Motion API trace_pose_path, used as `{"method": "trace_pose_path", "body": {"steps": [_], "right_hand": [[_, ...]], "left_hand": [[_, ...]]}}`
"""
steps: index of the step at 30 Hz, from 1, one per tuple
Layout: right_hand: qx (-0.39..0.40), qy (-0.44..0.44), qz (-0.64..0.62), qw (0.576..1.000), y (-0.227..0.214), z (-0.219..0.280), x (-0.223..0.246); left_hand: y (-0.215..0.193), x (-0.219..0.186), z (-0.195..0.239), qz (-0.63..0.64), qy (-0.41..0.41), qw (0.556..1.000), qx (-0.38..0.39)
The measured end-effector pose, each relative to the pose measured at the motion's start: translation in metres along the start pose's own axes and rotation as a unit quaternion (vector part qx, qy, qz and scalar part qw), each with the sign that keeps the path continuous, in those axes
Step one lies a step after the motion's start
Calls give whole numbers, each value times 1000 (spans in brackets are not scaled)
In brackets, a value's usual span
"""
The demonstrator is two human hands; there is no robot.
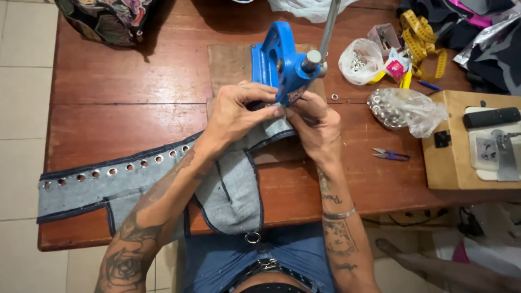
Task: The person installs metal grommets into a denim fabric belt using a manual grommet press. They repeatedly place grommet components into pre-punched holes, align the fabric under the press, and operate the lever to secure each grommet. The person also uses pliers to adjust the fabric and grommet parts during the process.
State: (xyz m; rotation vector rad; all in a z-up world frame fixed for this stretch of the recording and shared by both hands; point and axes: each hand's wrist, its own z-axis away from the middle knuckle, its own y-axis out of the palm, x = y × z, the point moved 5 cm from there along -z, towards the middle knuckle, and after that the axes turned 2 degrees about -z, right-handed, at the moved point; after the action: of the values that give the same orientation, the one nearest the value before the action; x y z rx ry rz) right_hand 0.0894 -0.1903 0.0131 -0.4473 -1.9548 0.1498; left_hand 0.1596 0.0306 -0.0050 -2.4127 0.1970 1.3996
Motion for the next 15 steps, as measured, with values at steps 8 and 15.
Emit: {"method": "trace_pose_path", "body": {"steps": [8,15], "right_hand": [[-12,161,-212,964,-6,-6,-53],[-15,166,-209,964,-8,-10,-35]], "left_hand": [[-8,-5,-3,60,-54,996,32],[-8,-19,-8,77,-79,993,44]]}}
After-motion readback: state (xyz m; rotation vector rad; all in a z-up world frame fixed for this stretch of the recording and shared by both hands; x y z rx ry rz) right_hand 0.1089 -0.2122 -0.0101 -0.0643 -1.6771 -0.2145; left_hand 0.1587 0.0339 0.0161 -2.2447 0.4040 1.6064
